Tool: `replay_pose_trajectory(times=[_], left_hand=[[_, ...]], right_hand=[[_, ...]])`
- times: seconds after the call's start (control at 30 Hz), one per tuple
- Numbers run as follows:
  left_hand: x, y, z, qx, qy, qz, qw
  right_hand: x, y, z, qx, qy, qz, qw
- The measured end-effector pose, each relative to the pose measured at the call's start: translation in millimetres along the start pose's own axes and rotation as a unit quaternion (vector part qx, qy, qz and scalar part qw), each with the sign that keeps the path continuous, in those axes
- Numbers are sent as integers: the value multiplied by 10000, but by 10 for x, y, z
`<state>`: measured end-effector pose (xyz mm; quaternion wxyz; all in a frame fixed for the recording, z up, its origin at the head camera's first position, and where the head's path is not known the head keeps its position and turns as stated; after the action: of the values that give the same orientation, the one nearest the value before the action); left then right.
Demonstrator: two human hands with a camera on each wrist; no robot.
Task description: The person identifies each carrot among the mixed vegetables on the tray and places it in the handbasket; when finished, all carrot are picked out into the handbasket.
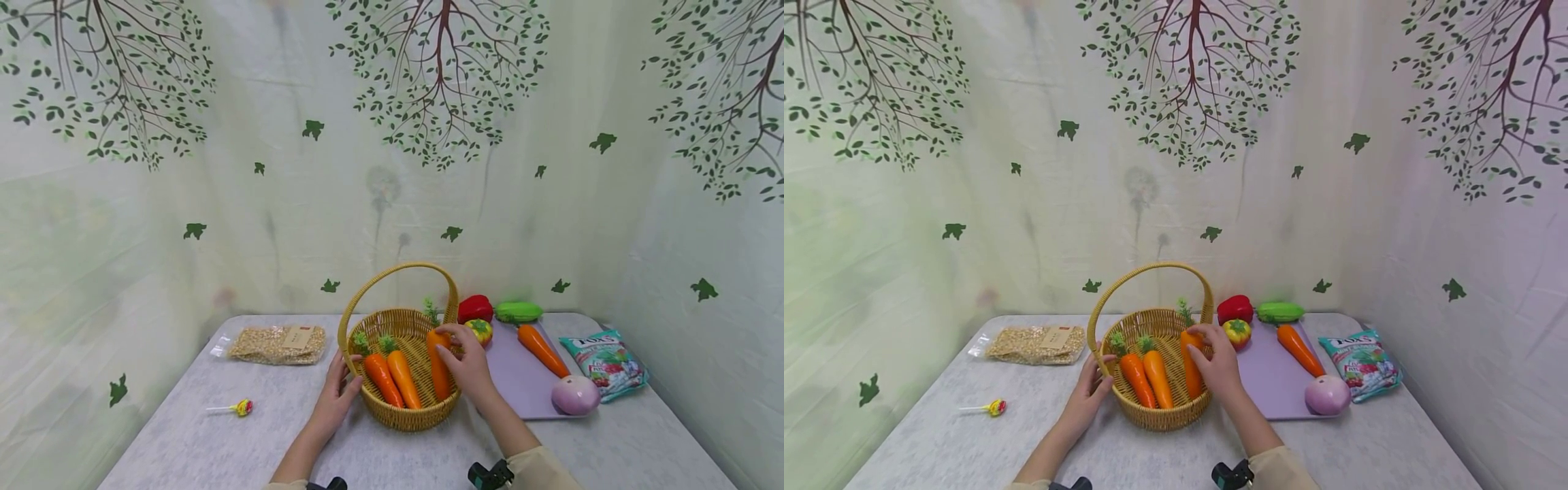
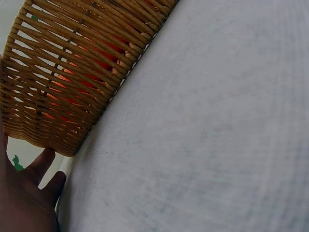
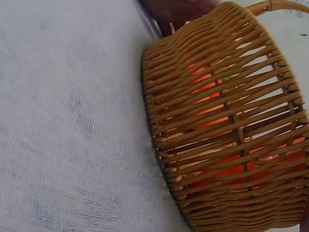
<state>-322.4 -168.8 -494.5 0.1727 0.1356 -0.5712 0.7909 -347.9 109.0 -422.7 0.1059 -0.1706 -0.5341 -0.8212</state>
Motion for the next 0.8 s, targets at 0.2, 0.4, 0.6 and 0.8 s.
replay_pose_trajectory(times=[0.2, 0.4, 0.6, 0.8], left_hand=[[7, 14, 5, 69, 12, 47, 10000], [8, 45, -4, 135, 24, 124, 9998], [8, 43, -6, 152, 18, 28, 9999], [-7, 33, 1, 181, 28, -95, 9998]], right_hand=[[57, 18, -76, -632, 92, 466, 9969], [112, -46, -141, -1496, 527, 230, 9871], [141, -38, -199, -2160, 818, 357, 9723], [134, -44, -275, -2765, 1235, 364, 9524]])
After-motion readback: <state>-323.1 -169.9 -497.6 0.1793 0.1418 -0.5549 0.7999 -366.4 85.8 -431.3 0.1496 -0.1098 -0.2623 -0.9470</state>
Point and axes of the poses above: each hand's wrist, its own x-axis towards the middle knuckle, its own z-axis out of the back of the hand, y = z × x, the point moved 5 cm from there along x, towards the middle knuckle, and after that the axes turned 6 degrees about -z, right-handed, at the moved point
